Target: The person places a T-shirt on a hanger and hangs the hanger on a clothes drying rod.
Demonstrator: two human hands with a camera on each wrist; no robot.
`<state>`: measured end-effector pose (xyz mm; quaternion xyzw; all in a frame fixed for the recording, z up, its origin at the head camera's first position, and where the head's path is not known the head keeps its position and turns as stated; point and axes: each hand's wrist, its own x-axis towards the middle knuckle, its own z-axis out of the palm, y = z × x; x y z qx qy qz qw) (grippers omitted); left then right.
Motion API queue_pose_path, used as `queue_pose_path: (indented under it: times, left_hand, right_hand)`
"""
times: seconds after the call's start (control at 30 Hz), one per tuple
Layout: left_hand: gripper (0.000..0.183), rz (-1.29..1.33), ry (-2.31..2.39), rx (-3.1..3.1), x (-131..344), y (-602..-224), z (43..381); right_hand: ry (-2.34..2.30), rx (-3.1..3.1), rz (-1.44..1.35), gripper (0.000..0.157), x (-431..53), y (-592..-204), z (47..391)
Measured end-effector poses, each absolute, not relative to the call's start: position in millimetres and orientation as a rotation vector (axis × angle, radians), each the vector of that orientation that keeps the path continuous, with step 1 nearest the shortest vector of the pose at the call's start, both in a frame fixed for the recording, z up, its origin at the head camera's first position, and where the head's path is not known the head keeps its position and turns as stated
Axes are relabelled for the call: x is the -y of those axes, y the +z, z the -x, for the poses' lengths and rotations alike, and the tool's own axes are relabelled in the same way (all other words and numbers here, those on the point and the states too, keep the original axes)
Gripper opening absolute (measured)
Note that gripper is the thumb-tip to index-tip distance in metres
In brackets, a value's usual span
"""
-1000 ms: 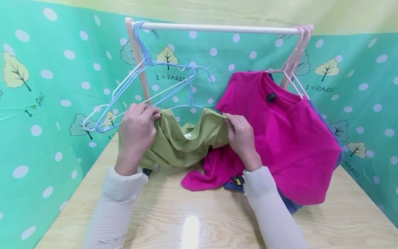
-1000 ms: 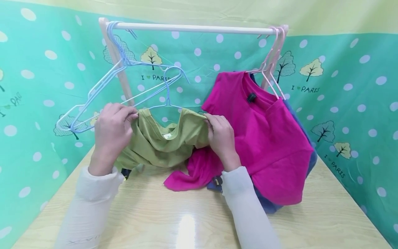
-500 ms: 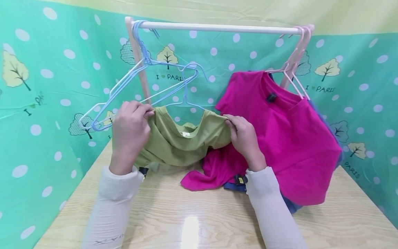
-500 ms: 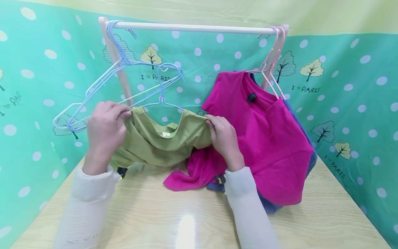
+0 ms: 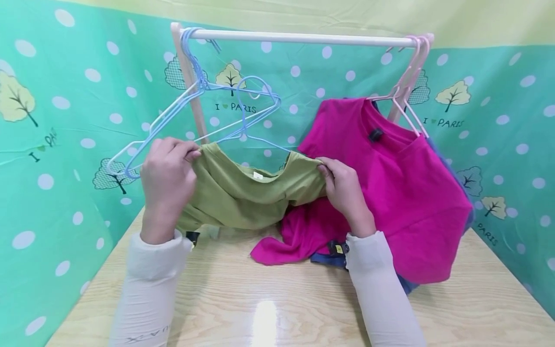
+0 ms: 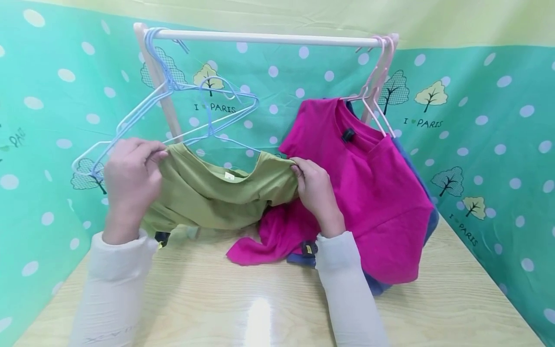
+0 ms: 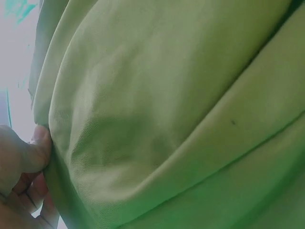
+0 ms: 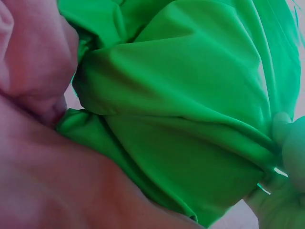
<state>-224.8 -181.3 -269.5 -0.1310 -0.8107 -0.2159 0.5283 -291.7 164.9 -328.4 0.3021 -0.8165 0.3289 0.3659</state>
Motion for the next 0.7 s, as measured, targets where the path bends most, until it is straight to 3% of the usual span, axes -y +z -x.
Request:
queue_pose_path:
  times: [0.43, 0.7]
  left_hand:
    - [0.017, 0.252, -0.579, 1.884, 191, -267, 225]
    - [0.028, 0.255, -0.522, 1.875, 198, -266, 224]
  right_hand:
    - [0.959, 2.061, -0.625, 0.02, -172, -322, 289]
    - [0.958, 2.088, -0.532, 0.016, -178, -321, 288]
